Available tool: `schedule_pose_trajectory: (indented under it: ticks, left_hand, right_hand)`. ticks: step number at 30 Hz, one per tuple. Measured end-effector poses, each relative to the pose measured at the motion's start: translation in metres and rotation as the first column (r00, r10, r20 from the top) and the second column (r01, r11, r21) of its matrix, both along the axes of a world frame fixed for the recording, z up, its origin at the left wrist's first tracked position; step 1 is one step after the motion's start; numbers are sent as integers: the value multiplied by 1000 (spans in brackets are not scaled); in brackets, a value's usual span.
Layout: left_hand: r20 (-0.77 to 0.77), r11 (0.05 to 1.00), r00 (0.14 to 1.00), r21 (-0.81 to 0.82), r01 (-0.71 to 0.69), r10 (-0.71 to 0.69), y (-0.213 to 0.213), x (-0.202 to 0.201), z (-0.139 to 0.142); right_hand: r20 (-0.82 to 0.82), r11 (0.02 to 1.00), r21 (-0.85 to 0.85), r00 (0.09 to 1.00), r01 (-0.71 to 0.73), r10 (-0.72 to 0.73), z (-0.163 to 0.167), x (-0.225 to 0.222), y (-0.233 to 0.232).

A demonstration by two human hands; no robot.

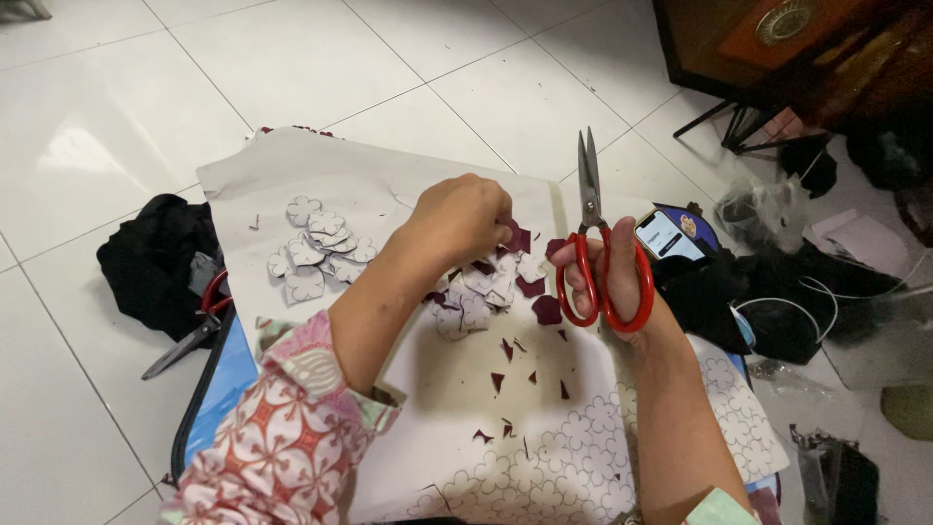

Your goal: The person uses red-handled scissors to cut flower-shaped pieces from a patterned fabric sheet. Cut pieces are placed in a pile on the left side of the workspace.

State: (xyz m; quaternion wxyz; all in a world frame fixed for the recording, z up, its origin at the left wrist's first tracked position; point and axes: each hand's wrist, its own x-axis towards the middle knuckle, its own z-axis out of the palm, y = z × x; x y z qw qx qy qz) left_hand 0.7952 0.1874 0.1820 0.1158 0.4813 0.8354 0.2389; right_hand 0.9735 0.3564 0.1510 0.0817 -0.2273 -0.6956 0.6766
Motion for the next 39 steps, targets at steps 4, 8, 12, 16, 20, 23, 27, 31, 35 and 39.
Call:
schedule_pose_trajectory:
  ticks: [4,8,12,16,20,23,27,31,35,39]
  left_hand:
    - [-212,986,977,159,57,-23,25,-10,-34]
    - [-299,968,953,224,109,-38,31,-6,-58]
    - [-190,980,982,190,56,-20,16,-1,-52]
    - [29,1000,1000,10,4,-4,-2,-3,-26]
    - [-70,995,997,96,31,-24,0,3,-12]
    - [-147,993,987,89,72,-58,19,15,-21]
    - [-152,962,966,146,230,-208,46,33,-48]
    - [-113,952,955,114,285,-273,57,38,-64]
    - [-348,961,896,-128,246,-276,40,28,-50]
    - [-221,971,951,55,233,-216,12,14,-28]
  right_hand:
    - [6,1000,20,1000,5,-6,-1,1,-3]
    - [37,999,32,999,20,-21,2,0,-6]
    - [34,999,32,999,36,-37,2,-2,-2]
    - [26,999,4,999,43,-43,-3,-2,5]
    - [38,999,-25,999,27,-26,-10,-3,11]
    - [-33,999,-42,999,-8,7,-13,-6,13]
    - [-40,996,-58,997,63,-66,-12,-2,19]
    - [-73,993,-27,991,113,-115,-9,1,26]
    - [-109,993,-46,988,108,-113,-8,1,31]
    - [-67,990,-40,988,138,-140,-6,1,29]
